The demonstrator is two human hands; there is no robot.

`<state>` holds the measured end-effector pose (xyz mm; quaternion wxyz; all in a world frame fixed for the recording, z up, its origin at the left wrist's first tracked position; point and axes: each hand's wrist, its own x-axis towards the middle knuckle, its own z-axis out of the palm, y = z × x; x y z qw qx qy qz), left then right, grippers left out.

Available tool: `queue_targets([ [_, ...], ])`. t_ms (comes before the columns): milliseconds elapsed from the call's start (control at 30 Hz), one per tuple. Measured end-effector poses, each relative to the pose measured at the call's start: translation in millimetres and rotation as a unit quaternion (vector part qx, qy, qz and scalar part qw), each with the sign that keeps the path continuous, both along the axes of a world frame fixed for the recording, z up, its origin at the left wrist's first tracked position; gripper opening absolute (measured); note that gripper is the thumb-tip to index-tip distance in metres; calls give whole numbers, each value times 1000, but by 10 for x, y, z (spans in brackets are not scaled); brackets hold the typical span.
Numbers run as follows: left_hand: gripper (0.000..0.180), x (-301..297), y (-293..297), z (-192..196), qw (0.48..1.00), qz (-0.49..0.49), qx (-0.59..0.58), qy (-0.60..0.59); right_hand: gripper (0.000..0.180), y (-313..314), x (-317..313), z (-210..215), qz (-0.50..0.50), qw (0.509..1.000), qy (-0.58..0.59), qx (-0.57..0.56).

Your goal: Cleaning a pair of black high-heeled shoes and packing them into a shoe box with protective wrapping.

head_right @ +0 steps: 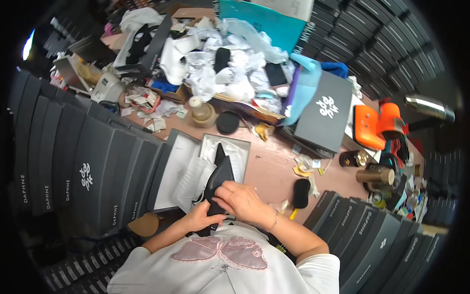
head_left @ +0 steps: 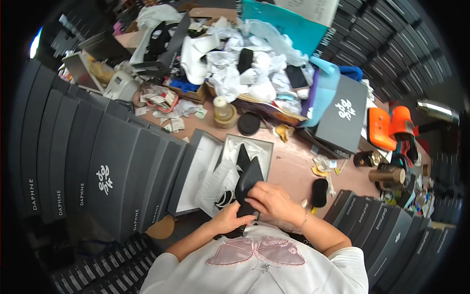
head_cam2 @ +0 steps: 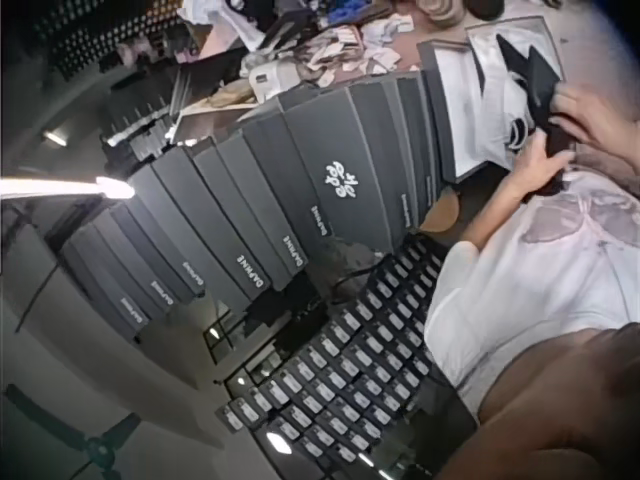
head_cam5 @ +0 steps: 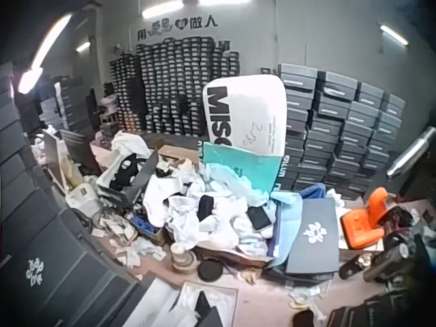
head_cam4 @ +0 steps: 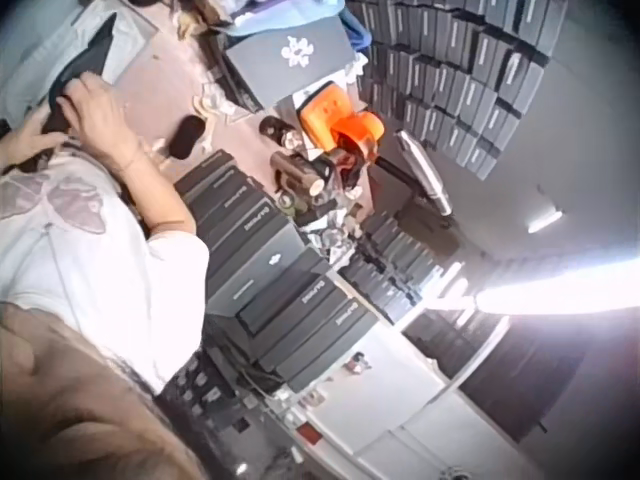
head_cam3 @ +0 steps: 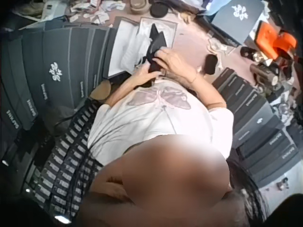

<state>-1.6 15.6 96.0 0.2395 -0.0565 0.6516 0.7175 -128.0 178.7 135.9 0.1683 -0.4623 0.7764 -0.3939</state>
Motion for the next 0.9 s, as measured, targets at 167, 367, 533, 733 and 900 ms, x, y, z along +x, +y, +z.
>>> queue_targets([
  [167,28,7,233,110,994,-87,-55,29,13,154,-15,-257,-202,976,41,-70],
  [367,25,138,303,118,987,-133,-86,36,12,333,351,-30,-185,980,47,-64],
  [533,25,184,246,194,990,-56,-56,117,14,380,688,245,-79,995,46,-34],
  [733,57,209,177,77,990,-23,139,18,14,186,296,-13,-198,971,87,-101],
  [900,76,114,91,240,938,204,256,-115,21,99,960,-19,-56,987,128,-85],
])
